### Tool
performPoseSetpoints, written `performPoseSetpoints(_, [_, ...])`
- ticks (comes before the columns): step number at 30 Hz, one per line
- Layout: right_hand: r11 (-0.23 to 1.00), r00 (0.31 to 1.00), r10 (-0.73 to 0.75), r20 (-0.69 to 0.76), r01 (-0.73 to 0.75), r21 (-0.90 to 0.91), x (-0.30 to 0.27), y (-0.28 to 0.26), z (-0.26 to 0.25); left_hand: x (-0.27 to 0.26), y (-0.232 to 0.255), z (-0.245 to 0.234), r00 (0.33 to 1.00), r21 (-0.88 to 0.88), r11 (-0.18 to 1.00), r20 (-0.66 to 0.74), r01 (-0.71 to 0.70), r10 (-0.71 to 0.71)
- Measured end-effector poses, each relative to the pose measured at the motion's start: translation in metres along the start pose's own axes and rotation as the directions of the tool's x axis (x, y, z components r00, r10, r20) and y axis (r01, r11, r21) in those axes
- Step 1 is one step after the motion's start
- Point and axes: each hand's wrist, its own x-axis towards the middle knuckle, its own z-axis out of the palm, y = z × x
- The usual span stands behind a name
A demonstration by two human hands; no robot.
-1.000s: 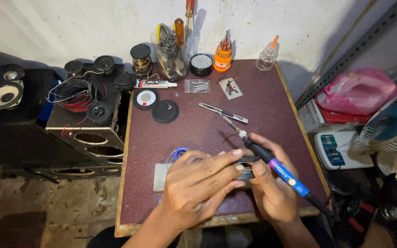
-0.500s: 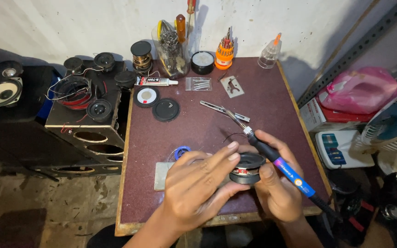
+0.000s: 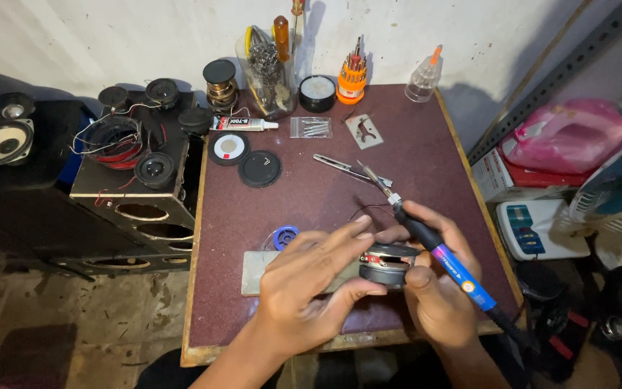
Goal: Soldering electrical wires to the terminals of a small speaker on a workbench.
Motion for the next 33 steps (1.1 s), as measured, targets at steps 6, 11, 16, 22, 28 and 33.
performPoseSetpoints(6, [0.998, 0.999, -0.034, 0.004, 0.034, -0.057, 0.000, -0.001, 0.000, 0.002, 0.003, 0.000, 0.997, -0.047, 0.996, -0.010, 0.071, -0.071])
performPoseSetpoints(11, [0.986, 0.997, -0.048, -0.053, 0.038, -0.165, 0.007, -0.005, 0.001, 0.003, -0.003, 0.000, 0.993, -0.014, 0.992, 0.002, 0.121, -0.121])
performPoseSetpoints(16, [0.940, 0.983, -0.167, -0.077, 0.135, -0.313, 0.016, -0.009, -0.011, -0.002, -0.026, -0.006, 0.986, 0.183, 0.979, 0.123, 0.091, -0.115])
performPoseSetpoints(22, [0.895, 0.969, -0.195, -0.153, 0.112, -0.432, 0.021, -0.008, -0.020, -0.007, -0.037, -0.004, 0.874, 0.328, 0.873, 0.208, 0.361, -0.439])
performPoseSetpoints(28, [0.924, 0.978, -0.166, -0.130, 0.108, -0.367, 0.025, 0.000, -0.035, -0.002, -0.034, -0.011, 0.873, 0.351, 0.896, 0.302, 0.271, -0.383])
performPoseSetpoints(33, [0.922, 0.965, -0.173, -0.199, 0.088, -0.376, 0.027, -0.007, -0.027, -0.001, -0.035, -0.012, 0.871, 0.357, 0.894, 0.305, 0.272, -0.387])
